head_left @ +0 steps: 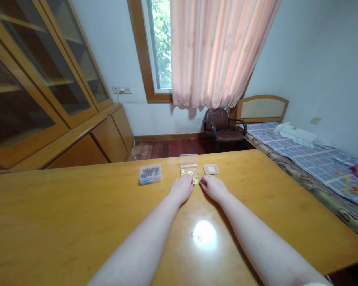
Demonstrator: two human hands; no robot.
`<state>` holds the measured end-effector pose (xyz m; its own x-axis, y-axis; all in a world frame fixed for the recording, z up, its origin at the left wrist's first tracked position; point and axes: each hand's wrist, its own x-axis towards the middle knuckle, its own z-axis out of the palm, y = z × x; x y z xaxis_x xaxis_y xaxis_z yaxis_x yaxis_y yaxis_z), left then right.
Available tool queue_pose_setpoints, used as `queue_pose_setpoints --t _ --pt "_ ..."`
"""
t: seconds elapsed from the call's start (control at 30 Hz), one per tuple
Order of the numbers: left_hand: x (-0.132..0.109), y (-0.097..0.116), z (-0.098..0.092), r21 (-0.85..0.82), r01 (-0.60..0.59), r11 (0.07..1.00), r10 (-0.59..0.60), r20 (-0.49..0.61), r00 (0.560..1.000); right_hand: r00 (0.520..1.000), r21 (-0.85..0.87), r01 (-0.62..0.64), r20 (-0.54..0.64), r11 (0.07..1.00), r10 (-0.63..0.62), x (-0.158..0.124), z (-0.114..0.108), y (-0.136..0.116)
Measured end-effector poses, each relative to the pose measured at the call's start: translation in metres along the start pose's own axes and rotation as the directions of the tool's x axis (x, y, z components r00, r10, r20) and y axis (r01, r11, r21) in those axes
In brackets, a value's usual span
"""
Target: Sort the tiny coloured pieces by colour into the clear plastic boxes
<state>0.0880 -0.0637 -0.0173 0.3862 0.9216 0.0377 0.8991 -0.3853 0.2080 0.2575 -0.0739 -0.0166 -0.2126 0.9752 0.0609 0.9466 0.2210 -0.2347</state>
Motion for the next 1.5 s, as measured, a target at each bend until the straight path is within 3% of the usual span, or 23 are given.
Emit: queue_pose_setpoints --t 0.1,0.23,0.43,0.77,0.97,1.1,1.27,1.5 --pt "-0.001 0.000 -0.002 0.011 0.061 0.998 -0.061 0.004 0.998 0.999 0.055 0.016 -0.050 0.998 -0.014 0.003 0.004 0.002" --pt "0.000 0.000 -0.001 0.019 0.129 0.991 -0.130 0.031 0.991 0.971 0.215 0.037 -0.238 0.976 0.015 0.014 0.013 0.001" --pt "0.001 -0.003 0.001 -0.007 0.135 0.991 -0.134 0.046 0.990 0.963 0.311 0.032 -0.265 0.950 0.054 0.018 0.019 0.004" --pt "0.000 -0.002 0.003 0.074 0.041 0.996 -0.045 0.059 0.997 0.974 0.370 0.072 -0.225 0.926 0.014 0.012 0.017 0.011" --pt "0.003 -0.004 0.001 0.053 0.083 0.995 -0.087 0.080 0.993 0.980 0.363 0.084 -0.200 0.928 -0.010 0.012 0.016 0.010" --pt "0.008 -0.010 -0.006 0.019 0.176 0.984 -0.175 -0.047 0.983 0.984 0.313 0.076 -0.176 0.947 -0.020 0.010 0.015 0.007" --pt "0.013 -0.022 -0.013 -0.079 0.318 0.945 -0.327 -0.160 0.931 0.987 0.178 0.138 -0.100 0.974 -0.122 0.006 0.010 -0.007" --pt "0.014 -0.031 -0.010 -0.219 0.294 0.930 -0.329 -0.145 0.933 0.985 0.066 0.172 -0.021 0.983 -0.171 0.007 0.009 -0.013"
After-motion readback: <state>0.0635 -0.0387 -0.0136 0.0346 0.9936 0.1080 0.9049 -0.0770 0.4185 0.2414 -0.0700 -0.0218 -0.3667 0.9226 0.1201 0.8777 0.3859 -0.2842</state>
